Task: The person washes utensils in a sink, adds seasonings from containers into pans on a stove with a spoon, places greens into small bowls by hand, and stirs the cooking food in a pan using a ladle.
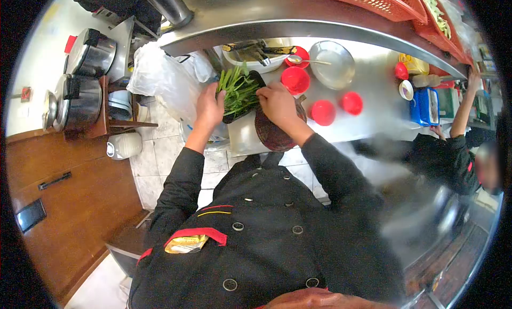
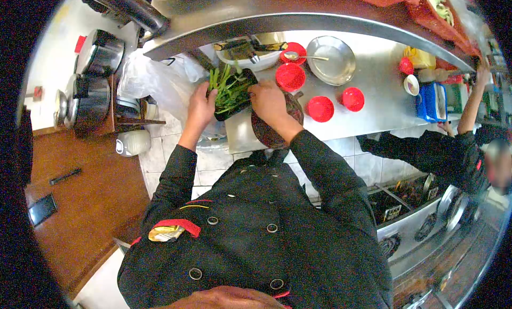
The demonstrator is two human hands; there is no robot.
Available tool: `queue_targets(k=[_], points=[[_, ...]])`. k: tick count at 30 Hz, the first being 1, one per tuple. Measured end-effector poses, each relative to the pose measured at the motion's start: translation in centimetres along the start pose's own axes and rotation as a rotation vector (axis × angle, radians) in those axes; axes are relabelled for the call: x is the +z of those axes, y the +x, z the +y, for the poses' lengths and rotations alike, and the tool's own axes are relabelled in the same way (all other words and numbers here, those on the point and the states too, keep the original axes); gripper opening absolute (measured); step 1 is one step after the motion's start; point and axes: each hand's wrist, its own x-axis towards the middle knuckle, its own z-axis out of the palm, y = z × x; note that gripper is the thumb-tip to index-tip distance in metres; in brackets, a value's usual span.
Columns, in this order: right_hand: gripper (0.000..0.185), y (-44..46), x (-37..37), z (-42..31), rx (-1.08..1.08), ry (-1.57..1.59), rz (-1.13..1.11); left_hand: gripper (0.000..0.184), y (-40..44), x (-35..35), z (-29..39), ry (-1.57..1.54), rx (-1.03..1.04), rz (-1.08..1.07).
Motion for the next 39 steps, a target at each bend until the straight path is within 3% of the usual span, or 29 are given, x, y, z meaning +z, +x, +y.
queue_targets(k=[3, 6, 10, 13, 16, 17, 18, 20, 25, 27, 30, 34, 36, 39], points=[[0.011, 1.1, 2.5, -0.7, -0.104, -0.269, -0.093, 0.026, 0.2, -0.2, 0.4, 0.007, -0.020, -0.044], [0.013, 1.6, 4.1, -1.5, -0.138, -0.310, -0.001, 0.025, 0.3, 0.5, -0.5, 0.000, 0.002, -0.021], [0.016, 1.1, 2.7, -1.7, -0.053, -0.229, -0.060, 0.026, 0.5, 0.5, -0.9, -0.017, 0.017, -0.014], [0.023, 0.6, -0.2, -1.6, 0.149, 0.195, -0.077, 0.027, 0.3, 0.8, -1.0, -0.028, 0.097, -0.007], [0.020, -0.2, 0.1, 0.8, 0.241, 0.311, 0.000, 0.031, 0.4, 0.6, -0.4, 0.041, 0.139, -0.023], [0.017, 0.1, 0.3, 1.1, 0.414, 0.557, -0.064, 0.033, 0.5, 0.5, -0.2, 0.045, 0.111, -0.061], [0.017, -0.1, 0.1, 1.4, 0.412, 0.552, -0.058, 0.035, 0.5, 0.4, 0.1, 0.049, 0.083, -0.100], [0.016, -0.2, -1.0, 1.0, 0.632, 0.936, -0.123, 0.037, 0.4, -0.2, 1.0, 0.016, 0.115, -0.061], [0.018, -0.4, -3.4, -2.1, 0.709, 1.195, -0.108, 0.033, -0.3, -2.1, 4.3, -0.113, 0.263, 0.038], [0.019, -0.5, -3.2, -2.8, 0.725, 1.219, -0.091, 0.026, -0.6, -2.0, 5.0, -0.400, 0.101, -0.134], [0.017, -0.6, -2.7, -3.1, 0.663, 1.130, -0.157, 0.021, -0.3, -1.4, 5.5, -0.535, 0.098, -0.136], [0.014, -0.9, -2.7, -3.8, 0.697, 1.239, -0.201, 0.019, 0.0, 0.2, 4.1, -0.586, 0.081, -0.085], [0.016, -1.1, -2.7, -3.7, 0.707, 1.279, -0.177, 0.014, 0.3, -0.2, 4.0, -0.842, -0.263, -0.231], [0.022, -1.2, -2.7, -3.8, 0.729, 1.326, -0.157, 0.011, 0.2, -0.1, 3.5, -0.828, -0.247, -0.244]])
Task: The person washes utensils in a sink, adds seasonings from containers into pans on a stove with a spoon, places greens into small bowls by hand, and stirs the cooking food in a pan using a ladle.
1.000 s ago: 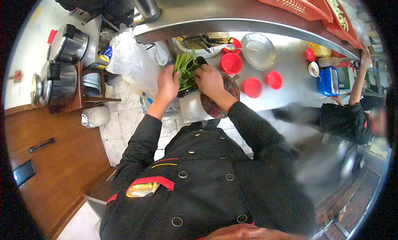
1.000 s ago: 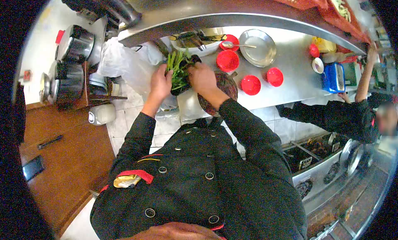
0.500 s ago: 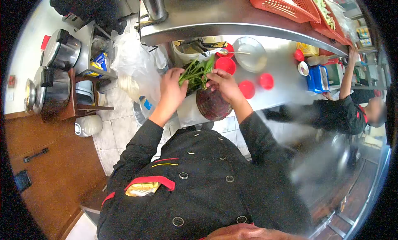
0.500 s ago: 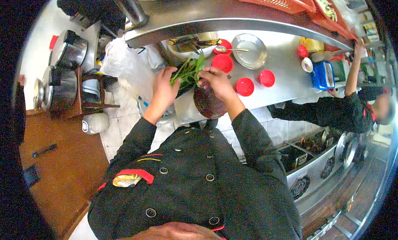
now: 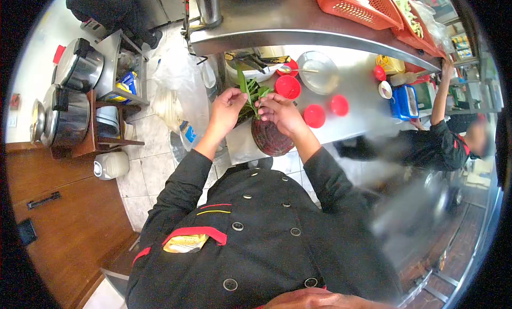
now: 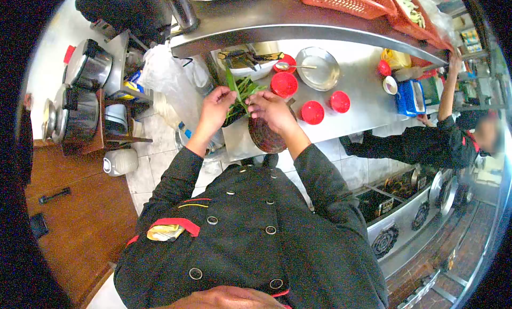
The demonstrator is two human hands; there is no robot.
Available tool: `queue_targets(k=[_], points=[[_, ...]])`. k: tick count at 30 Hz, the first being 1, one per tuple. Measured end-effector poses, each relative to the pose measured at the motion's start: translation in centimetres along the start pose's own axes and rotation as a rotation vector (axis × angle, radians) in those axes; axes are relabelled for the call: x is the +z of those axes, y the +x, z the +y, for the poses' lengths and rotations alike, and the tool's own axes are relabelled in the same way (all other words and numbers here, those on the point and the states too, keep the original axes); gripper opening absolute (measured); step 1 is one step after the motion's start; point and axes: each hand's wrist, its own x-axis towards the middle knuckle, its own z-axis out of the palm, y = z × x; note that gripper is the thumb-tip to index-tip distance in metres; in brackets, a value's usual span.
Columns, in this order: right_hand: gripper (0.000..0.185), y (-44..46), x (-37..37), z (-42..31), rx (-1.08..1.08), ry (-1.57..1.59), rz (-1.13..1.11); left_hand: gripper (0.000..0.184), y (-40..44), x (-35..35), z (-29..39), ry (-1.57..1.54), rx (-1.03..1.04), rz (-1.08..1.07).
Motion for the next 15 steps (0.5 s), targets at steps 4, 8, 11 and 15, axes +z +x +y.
queue_targets(k=[4, 8, 11, 15], points=[[0.020, -0.5, 1.9, -0.1, -0.046, -0.040, -0.086, 0.014, -1.2, 0.4, 1.8, 0.098, 0.109, -0.069], [0.021, -0.4, 1.9, -0.3, -0.080, 0.060, -0.041, 0.021, -1.0, 0.0, 1.3, 0.139, 0.278, -0.090], [0.020, -1.0, 2.2, -1.4, -0.113, 0.077, -0.052, 0.027, -1.6, -0.2, 2.1, 0.154, 0.268, -0.067], [0.020, -0.7, 1.8, -1.4, -0.156, 0.106, -0.064, 0.033, -1.7, -0.7, 2.6, 0.262, 0.304, -0.227]])
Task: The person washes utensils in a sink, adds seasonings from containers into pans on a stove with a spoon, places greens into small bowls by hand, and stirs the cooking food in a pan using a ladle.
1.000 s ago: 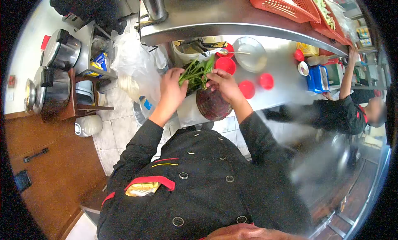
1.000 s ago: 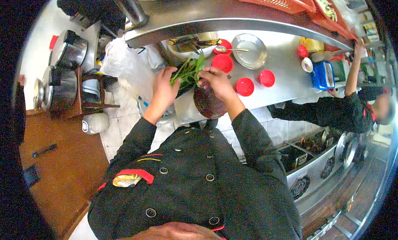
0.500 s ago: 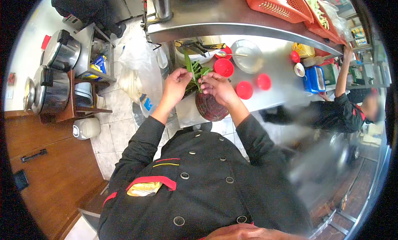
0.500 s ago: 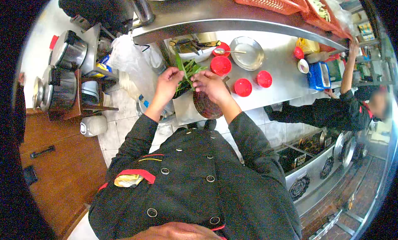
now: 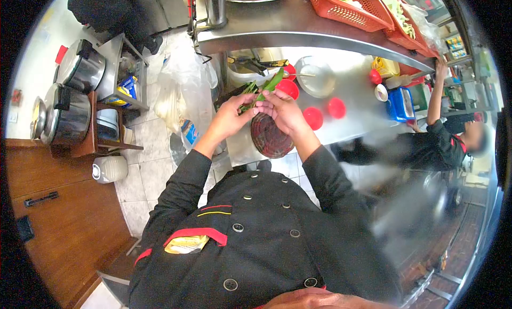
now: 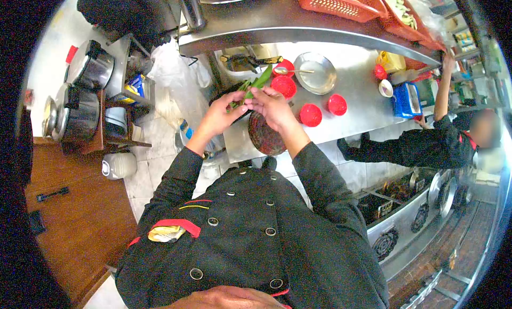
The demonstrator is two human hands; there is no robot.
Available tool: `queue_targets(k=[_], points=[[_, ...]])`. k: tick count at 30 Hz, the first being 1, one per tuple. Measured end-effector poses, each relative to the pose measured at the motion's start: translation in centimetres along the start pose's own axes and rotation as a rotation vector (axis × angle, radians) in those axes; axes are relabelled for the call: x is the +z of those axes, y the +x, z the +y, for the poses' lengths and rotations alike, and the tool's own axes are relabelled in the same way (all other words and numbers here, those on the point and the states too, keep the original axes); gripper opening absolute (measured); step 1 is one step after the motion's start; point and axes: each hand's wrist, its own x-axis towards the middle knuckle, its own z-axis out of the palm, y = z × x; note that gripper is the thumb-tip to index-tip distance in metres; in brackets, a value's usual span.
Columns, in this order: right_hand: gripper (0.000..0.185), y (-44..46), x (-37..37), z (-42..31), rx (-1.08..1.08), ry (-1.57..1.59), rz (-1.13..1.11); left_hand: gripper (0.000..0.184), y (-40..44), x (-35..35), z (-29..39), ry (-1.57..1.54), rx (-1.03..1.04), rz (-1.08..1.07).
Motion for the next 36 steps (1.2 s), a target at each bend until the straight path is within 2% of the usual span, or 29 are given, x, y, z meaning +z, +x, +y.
queue_targets(k=[4, 8, 10, 11, 13, 14, 17, 18, 20, 22, 24, 26, 28, 29, 31, 32, 33, 34, 35, 36], points=[[0.019, -0.2, 0.5, -0.3, -0.024, -0.016, 0.031, 0.027, 0.2, 0.0, -1.0, 0.186, 0.051, 0.031], [0.016, -0.2, 1.1, 0.8, -0.124, 0.044, 0.088, 0.022, 0.3, 0.7, -0.4, 0.134, 0.120, 0.126], [0.015, -0.7, 1.5, 1.0, -0.162, 0.127, 0.109, 0.020, 0.4, 0.7, 1.2, 0.033, -0.171, 0.109], [0.014, -0.9, 2.0, 0.8, -0.200, 0.212, 0.132, 0.020, 0.3, 0.7, 0.6, 0.033, -0.176, 0.114], [0.013, -1.5, 2.2, -1.5, -0.246, 0.206, 0.118, 0.020, 0.1, 0.5, -1.2, -0.059, -0.342, 0.116], [0.012, -1.8, 1.9, -3.2, -0.301, 0.204, 0.108, 0.020, -0.6, 0.3, -1.1, -0.058, -0.346, 0.125], [0.011, -3.3, -0.7, -6.3, -0.310, 0.021, 0.092, 0.023, -5.6, -1.5, 0.7, -0.079, -0.223, -0.330], [0.012, -3.8, -1.6, -6.5, -0.301, -0.013, 0.086, 0.023, -7.4, -2.8, 0.5, 0.023, -0.198, -0.508], [0.014, -6.5, -0.5, -7.7, -0.234, -0.185, 0.240, 0.025, -11.0, -4.6, -1.3, 0.002, -0.240, -0.631], [0.018, -7.3, -4.7, -6.3, -0.208, -0.286, 0.275, 0.030, -14.3, -6.6, -5.3, 0.228, -0.333, -0.682], [0.019, -9.2, -7.7, -5.6, -0.098, -0.591, 0.331, 0.028, -16.9, -8.2, -9.7, 0.421, -0.600, -0.693], [0.020, -9.8, -11.8, -4.2, -0.107, -0.606, 0.352, 0.029, -20.0, -9.4, -17.1, 0.439, -0.719, -0.569], [0.021, -10.0, -14.5, -3.6, -0.062, -0.687, 0.444, 0.030, -21.8, -10.1, -22.6, 0.487, -0.736, -0.353], [0.021, -9.8, -15.9, -3.2, -0.061, -0.688, 0.461, 0.030, -22.2, -10.0, -23.7, 0.483, -0.729, -0.367], [0.022, -8.6, -18.7, -2.5, -0.058, -1.030, 0.544, 0.040, -22.3, -9.7, -24.6, 0.770, -0.513, -0.028], [0.024, -7.9, -20.1, -2.2, -0.056, -1.200, 0.581, 0.040, -21.8, -9.5, -24.4, 0.772, -0.506, -0.035], [0.024, -7.3, -21.3, -1.5, -0.056, -1.196, 0.589, 0.045, -21.3, -9.4, -23.8, 0.729, -0.620, -0.106], [0.024, -6.4, -22.5, -0.6, -0.148, -1.344, 0.558, 0.052, -20.7, -9.3, -23.4, 0.686, -0.733, -0.176], [0.026, -5.8, -23.5, 0.1, -0.241, -1.490, 0.523, 0.052, -20.3, -8.9, -23.0, 0.691, -0.729, -0.182], [0.026, -5.4, -24.4, 0.7, -0.239, -1.483, 0.530, 0.056, -20.0, -8.4, -22.7, 0.647, -0.777, -0.305]])
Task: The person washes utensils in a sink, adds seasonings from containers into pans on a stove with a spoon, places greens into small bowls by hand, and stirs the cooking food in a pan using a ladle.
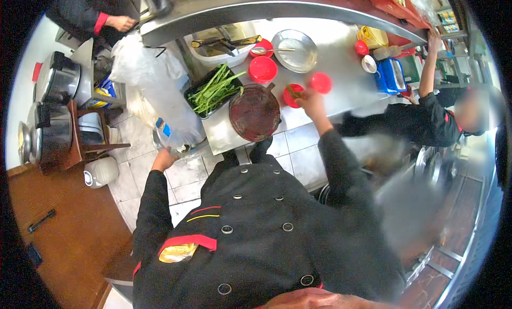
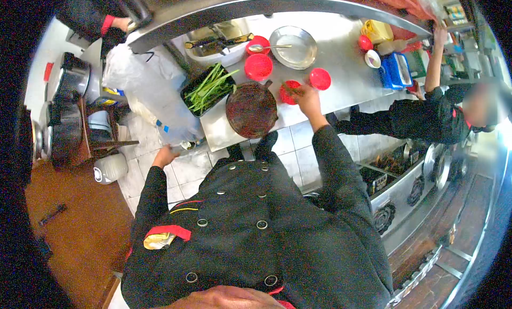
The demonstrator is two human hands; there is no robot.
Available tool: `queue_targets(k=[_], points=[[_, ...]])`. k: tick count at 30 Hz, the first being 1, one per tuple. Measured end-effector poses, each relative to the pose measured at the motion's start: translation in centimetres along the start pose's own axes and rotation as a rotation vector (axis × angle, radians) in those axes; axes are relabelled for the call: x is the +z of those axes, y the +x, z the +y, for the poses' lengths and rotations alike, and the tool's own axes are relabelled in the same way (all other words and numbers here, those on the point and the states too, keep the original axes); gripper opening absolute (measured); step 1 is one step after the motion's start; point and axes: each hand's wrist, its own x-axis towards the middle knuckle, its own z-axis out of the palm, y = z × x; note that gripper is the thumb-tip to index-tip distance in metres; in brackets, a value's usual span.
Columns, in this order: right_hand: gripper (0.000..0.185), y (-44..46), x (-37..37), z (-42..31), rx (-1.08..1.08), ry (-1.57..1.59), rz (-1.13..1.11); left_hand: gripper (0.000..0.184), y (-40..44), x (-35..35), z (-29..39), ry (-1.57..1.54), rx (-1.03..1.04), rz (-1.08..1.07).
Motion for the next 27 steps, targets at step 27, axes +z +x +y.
queue_targets(k=[27], points=[[0.032, 8.6, -8.0, 14.2, 0.029, 0.212, 0.017, 0.018, 5.6, 7.0, 51.7, 0.261, 0.742, 0.147]])
